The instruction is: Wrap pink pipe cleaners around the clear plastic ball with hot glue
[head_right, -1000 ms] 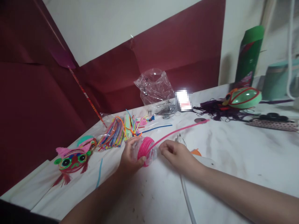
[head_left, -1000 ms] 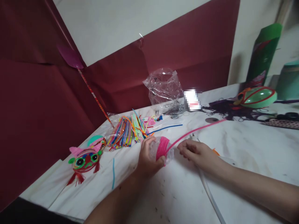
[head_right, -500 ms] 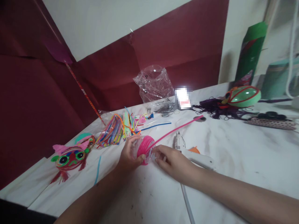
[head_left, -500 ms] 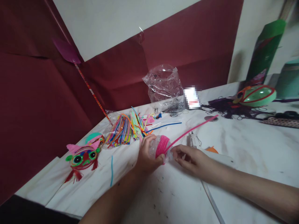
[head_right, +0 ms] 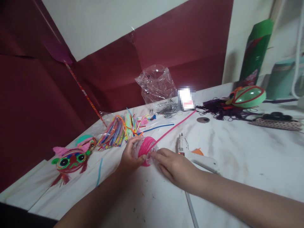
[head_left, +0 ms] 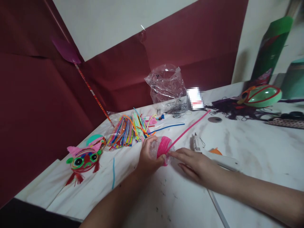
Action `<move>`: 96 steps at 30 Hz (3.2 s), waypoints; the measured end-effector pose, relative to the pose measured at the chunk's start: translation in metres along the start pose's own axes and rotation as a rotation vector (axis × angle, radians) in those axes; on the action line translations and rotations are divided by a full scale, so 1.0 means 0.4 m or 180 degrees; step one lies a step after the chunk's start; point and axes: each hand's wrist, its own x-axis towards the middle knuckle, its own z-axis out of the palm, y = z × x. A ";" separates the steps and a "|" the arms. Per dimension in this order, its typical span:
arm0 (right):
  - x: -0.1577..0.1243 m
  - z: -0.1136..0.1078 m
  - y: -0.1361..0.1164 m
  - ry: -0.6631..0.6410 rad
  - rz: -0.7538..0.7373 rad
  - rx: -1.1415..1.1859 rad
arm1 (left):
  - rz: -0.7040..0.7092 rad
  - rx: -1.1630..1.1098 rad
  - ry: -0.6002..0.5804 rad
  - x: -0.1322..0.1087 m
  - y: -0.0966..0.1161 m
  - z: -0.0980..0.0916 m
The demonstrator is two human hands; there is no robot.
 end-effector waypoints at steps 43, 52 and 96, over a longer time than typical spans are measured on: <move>0.000 0.019 0.014 0.0277 -0.0385 -0.0085 | 0.0523 0.0760 -0.0359 0.003 -0.038 -0.010; 0.001 0.026 0.017 0.0292 -0.0399 -0.0051 | 0.0519 0.0718 -0.0428 0.003 -0.047 -0.013; 0.002 0.017 -0.011 0.0119 -0.0304 0.0110 | -0.0537 0.0222 -0.1002 0.023 0.022 -0.038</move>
